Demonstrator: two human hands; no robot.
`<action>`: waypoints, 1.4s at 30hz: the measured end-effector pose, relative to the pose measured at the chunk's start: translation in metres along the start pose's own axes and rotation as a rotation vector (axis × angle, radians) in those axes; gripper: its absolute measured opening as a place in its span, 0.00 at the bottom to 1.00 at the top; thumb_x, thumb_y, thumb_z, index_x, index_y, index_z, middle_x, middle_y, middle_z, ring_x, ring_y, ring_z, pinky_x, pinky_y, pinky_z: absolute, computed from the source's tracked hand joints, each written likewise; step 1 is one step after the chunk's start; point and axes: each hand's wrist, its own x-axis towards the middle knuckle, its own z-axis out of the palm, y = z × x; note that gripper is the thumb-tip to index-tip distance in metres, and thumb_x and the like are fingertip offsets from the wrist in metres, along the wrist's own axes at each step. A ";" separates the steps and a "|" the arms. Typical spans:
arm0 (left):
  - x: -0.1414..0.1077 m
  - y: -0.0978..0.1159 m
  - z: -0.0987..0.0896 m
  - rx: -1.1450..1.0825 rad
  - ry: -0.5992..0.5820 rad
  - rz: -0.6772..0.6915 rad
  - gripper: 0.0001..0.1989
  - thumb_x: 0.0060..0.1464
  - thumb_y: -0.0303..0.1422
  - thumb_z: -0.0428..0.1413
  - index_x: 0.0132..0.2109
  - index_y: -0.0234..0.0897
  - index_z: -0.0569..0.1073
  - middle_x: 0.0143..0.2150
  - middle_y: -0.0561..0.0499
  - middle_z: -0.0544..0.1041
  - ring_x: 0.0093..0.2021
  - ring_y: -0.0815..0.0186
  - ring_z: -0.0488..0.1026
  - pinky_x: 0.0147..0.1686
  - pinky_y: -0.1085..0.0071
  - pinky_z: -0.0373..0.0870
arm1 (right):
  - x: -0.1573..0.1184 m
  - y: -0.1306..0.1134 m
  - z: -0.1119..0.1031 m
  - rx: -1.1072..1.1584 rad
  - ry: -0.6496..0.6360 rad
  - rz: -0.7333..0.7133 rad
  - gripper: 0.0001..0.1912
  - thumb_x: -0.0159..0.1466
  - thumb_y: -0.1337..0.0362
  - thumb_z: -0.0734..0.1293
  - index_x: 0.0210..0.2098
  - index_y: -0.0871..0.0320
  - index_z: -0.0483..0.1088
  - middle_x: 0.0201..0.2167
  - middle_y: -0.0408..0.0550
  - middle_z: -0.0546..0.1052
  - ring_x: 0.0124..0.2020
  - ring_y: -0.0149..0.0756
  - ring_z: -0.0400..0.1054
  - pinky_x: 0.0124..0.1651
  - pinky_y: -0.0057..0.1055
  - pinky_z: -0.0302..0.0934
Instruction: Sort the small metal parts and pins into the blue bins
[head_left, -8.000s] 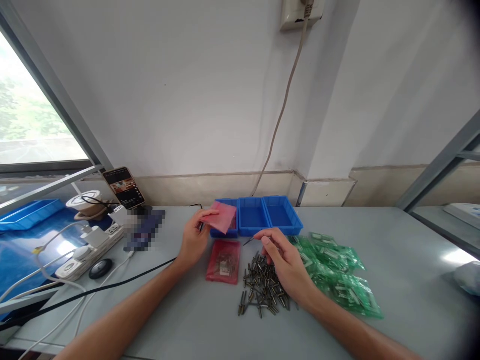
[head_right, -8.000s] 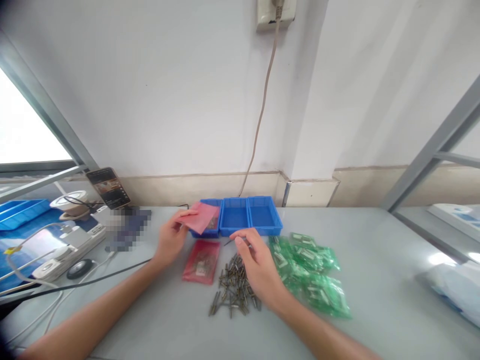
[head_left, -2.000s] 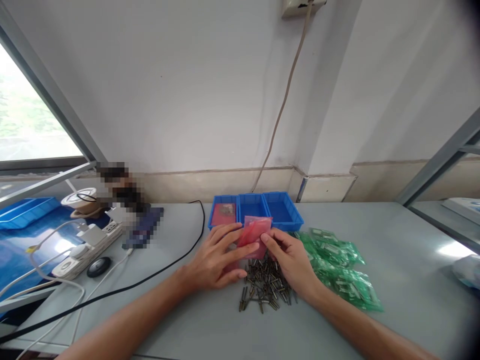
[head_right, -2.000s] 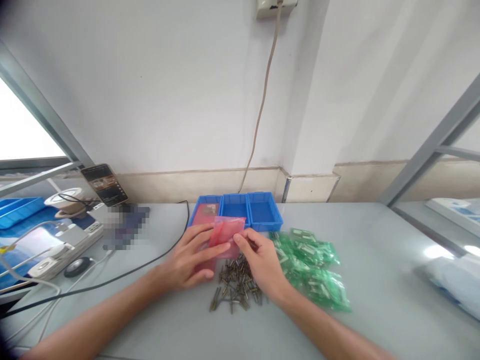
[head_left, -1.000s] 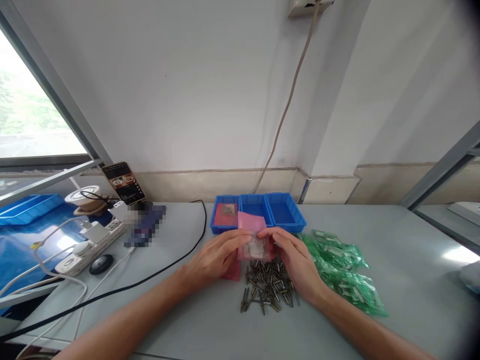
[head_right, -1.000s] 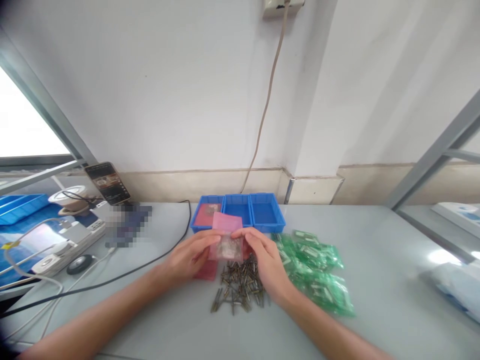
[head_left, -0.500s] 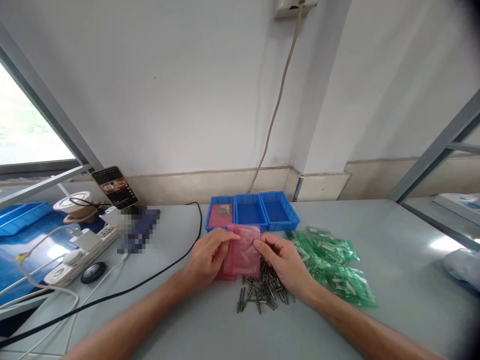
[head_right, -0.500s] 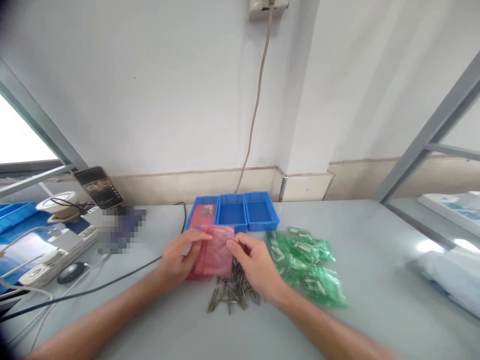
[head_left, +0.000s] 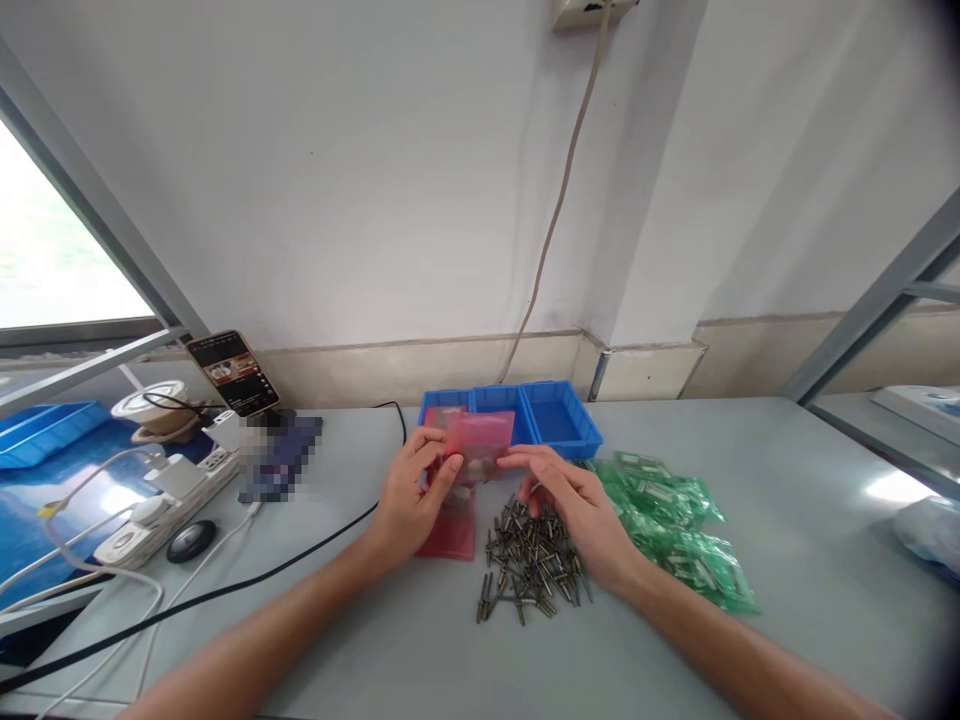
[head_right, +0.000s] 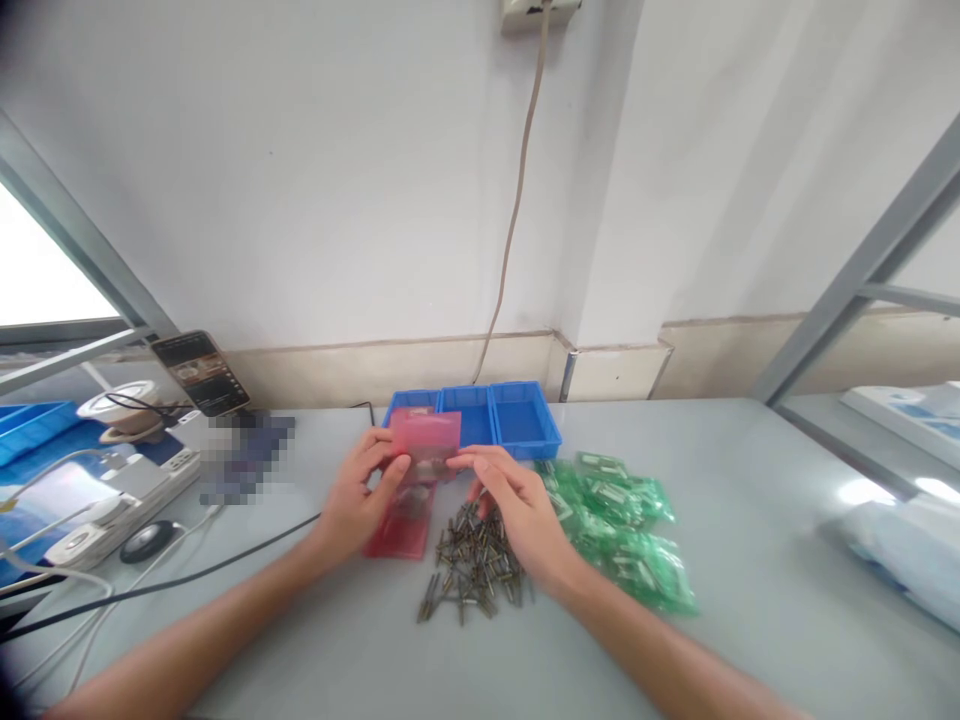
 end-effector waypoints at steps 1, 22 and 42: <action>0.000 -0.001 0.001 -0.017 -0.010 -0.036 0.15 0.75 0.40 0.52 0.41 0.37 0.76 0.43 0.48 0.75 0.40 0.64 0.72 0.41 0.68 0.71 | 0.000 0.000 0.000 -0.004 -0.007 0.018 0.21 0.75 0.46 0.64 0.49 0.50 0.84 0.44 0.49 0.79 0.35 0.39 0.69 0.38 0.35 0.65; 0.010 -0.030 -0.007 0.212 0.146 0.030 0.20 0.74 0.39 0.53 0.68 0.41 0.68 0.65 0.41 0.73 0.65 0.53 0.68 0.68 0.49 0.64 | -0.004 0.009 0.005 -0.186 -0.014 -0.033 0.20 0.76 0.51 0.62 0.63 0.44 0.74 0.62 0.49 0.75 0.38 0.39 0.73 0.42 0.38 0.71; 0.010 -0.051 -0.002 0.582 -0.057 0.094 0.19 0.77 0.40 0.46 0.67 0.39 0.68 0.78 0.39 0.55 0.78 0.48 0.50 0.71 0.42 0.56 | -0.017 0.011 0.011 -1.028 -0.380 -0.416 0.17 0.77 0.65 0.63 0.58 0.50 0.80 0.63 0.55 0.75 0.62 0.55 0.67 0.61 0.56 0.65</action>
